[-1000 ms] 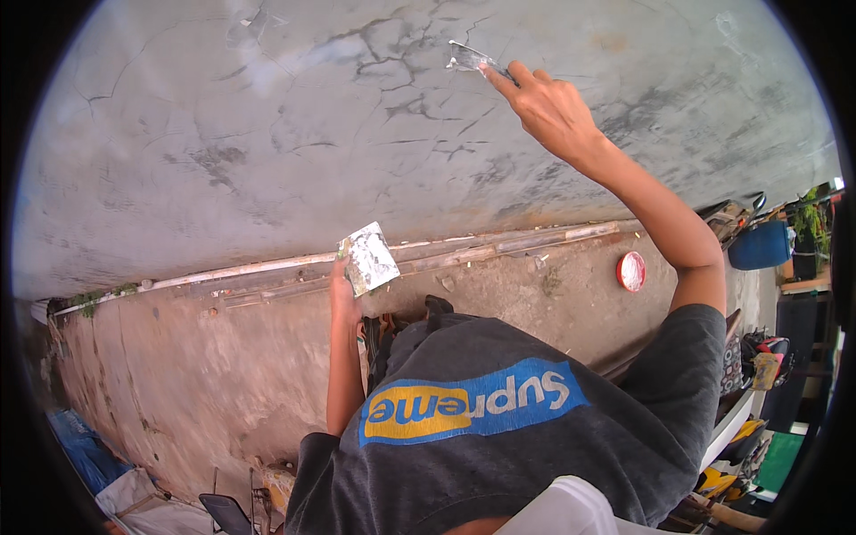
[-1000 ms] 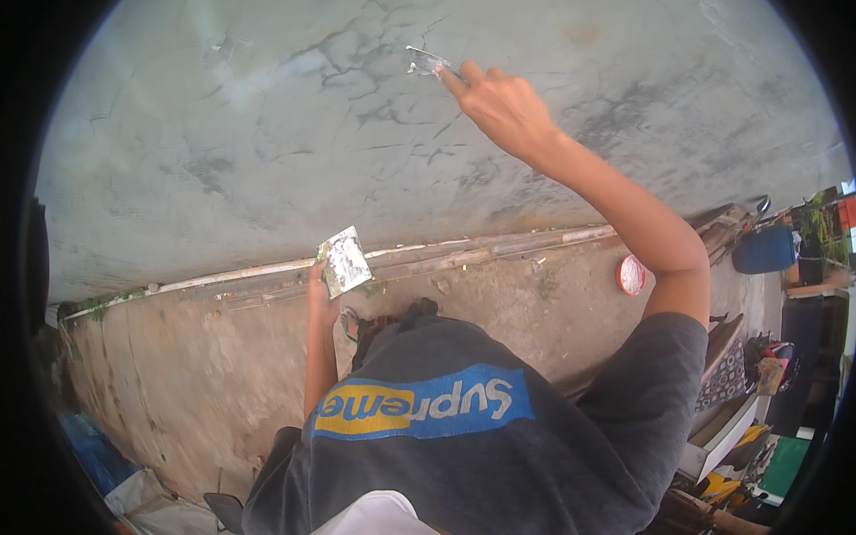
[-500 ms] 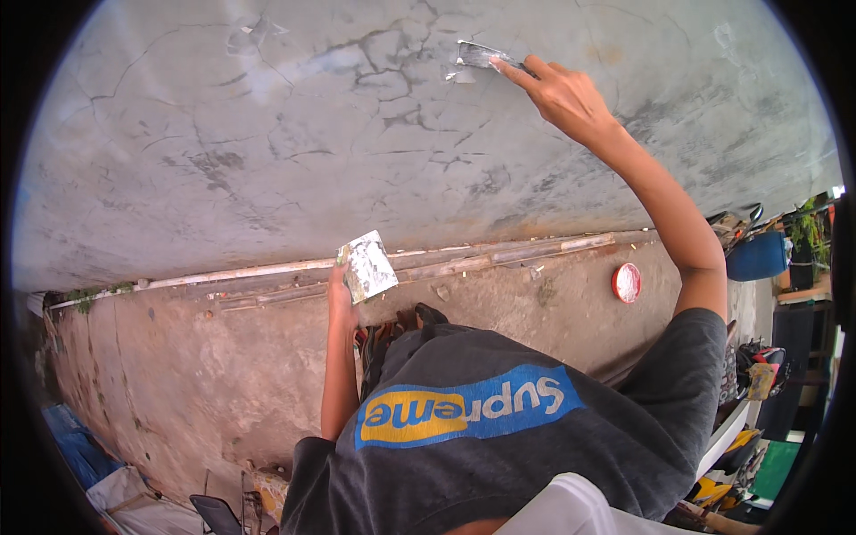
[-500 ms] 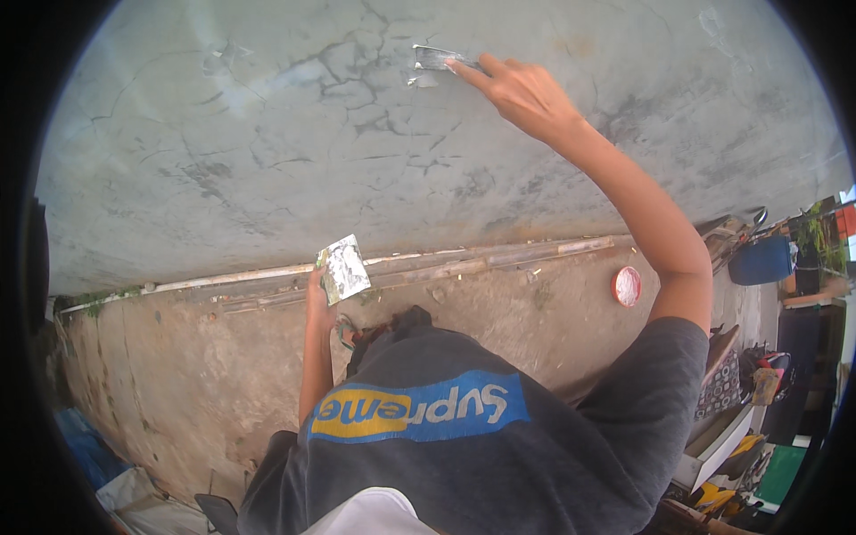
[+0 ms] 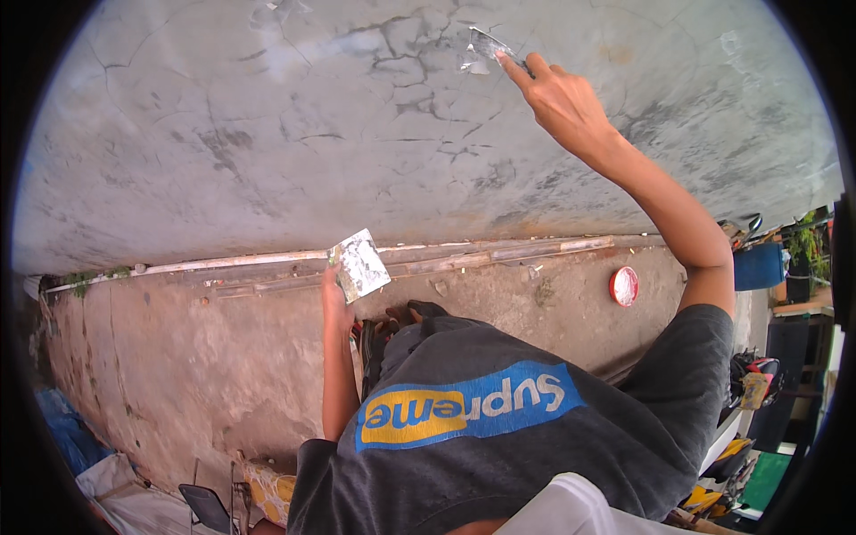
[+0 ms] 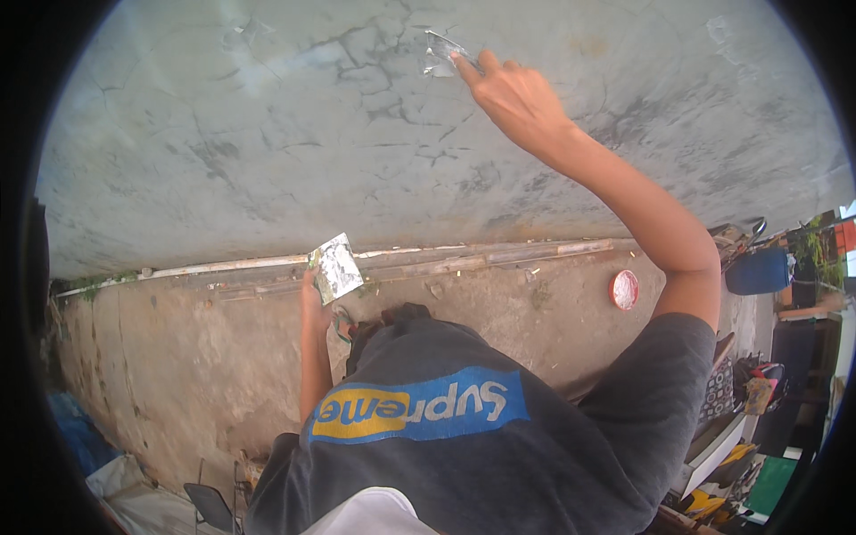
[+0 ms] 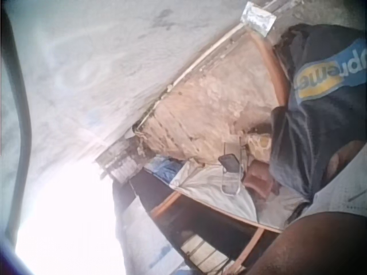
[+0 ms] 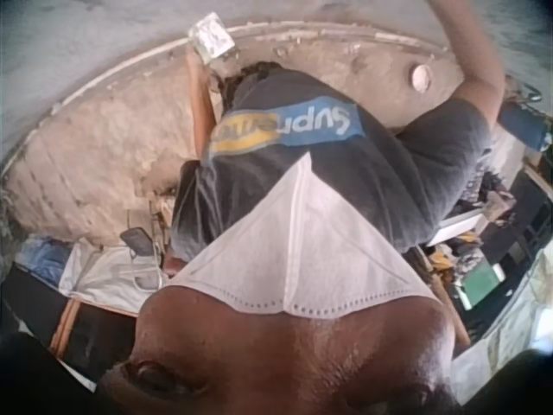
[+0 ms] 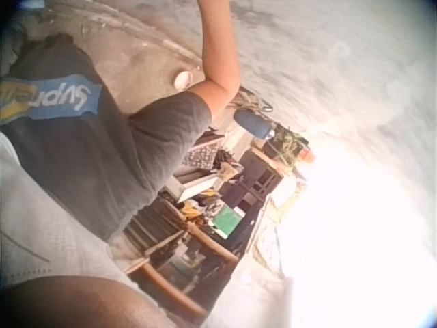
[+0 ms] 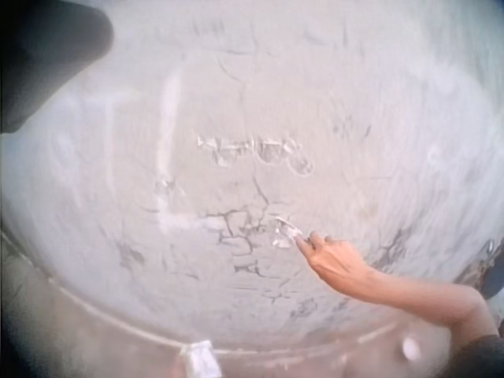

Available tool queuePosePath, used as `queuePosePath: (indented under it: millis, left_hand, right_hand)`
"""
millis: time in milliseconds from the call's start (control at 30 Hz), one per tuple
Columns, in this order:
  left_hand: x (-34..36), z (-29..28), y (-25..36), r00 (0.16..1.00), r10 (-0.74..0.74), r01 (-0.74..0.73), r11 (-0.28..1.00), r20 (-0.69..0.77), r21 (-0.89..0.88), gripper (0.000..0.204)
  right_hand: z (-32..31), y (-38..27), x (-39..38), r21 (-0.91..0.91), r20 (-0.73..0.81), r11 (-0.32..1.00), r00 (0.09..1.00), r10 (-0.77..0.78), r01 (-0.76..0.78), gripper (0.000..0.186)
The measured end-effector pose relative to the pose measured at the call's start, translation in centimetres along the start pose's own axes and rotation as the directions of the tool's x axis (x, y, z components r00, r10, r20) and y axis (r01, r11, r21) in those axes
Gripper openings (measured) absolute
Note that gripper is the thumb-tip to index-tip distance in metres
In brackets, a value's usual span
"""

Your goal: The person uses a putty knife to apply white plaster to a cracked concrete wall. They repeatedly scoop plaster from a small container and spread it over cracks and uneven areas on the wall surface.

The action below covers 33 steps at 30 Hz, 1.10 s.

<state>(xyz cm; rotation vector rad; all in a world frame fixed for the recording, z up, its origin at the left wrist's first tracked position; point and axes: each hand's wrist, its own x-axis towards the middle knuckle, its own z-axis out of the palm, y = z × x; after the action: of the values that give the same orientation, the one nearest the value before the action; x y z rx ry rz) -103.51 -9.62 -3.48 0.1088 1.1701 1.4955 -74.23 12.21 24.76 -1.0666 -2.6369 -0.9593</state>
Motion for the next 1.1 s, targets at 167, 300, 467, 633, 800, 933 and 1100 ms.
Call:
queuePosePath:
  millis: [167,300,467,633,800,933,1100]
  left_hand:
    - [-0.1,0.1,0.0,1.000,0.003,-0.003,1.000,0.000,-0.003,0.041]
    - [0.1,-0.4,-0.3,0.999,0.011,-0.010,1.000,0.039,-0.017,0.043]
    - [-0.1,-0.2,0.7,0.999,-0.036,0.035,0.997,0.007,0.063,0.045]
    - [0.9,-0.8,-0.1,0.999,-0.003,0.002,0.999,0.040,0.044,0.043]
    - [0.3,-0.9,0.4,0.999,0.008,-0.013,0.995,0.054,0.094,0.044]
    - [-0.5,-0.1,0.3,1.000,0.024,-0.024,1.000,0.013,0.017,0.044]
    - [-0.3,-0.7,0.0,0.999,0.053,-0.053,0.998,-0.004,0.030,0.044]
  right_hand:
    - [-0.6,1.1,-1.5,-0.050,0.108,0.996,0.991,0.076,-0.071,0.066]
    - [-0.5,1.2,-2.6,0.030,0.028,0.998,0.998,0.059,-0.060,0.065]
    - [0.9,1.1,-1.2,0.062,-0.090,0.998,0.996,0.023,-0.017,0.064]
    - [3.4,2.4,-1.4,0.077,-0.198,0.997,0.980,0.032,-0.017,0.067]
    - [3.7,2.8,-2.2,0.130,-0.141,0.990,0.987,0.079,-0.061,0.067]
    - [3.4,3.6,-3.9,0.169,-0.055,0.979,0.991,0.126,-0.115,0.059]
    - [2.4,1.9,-1.1,0.204,-0.236,0.979,0.971,0.039,0.010,0.059]
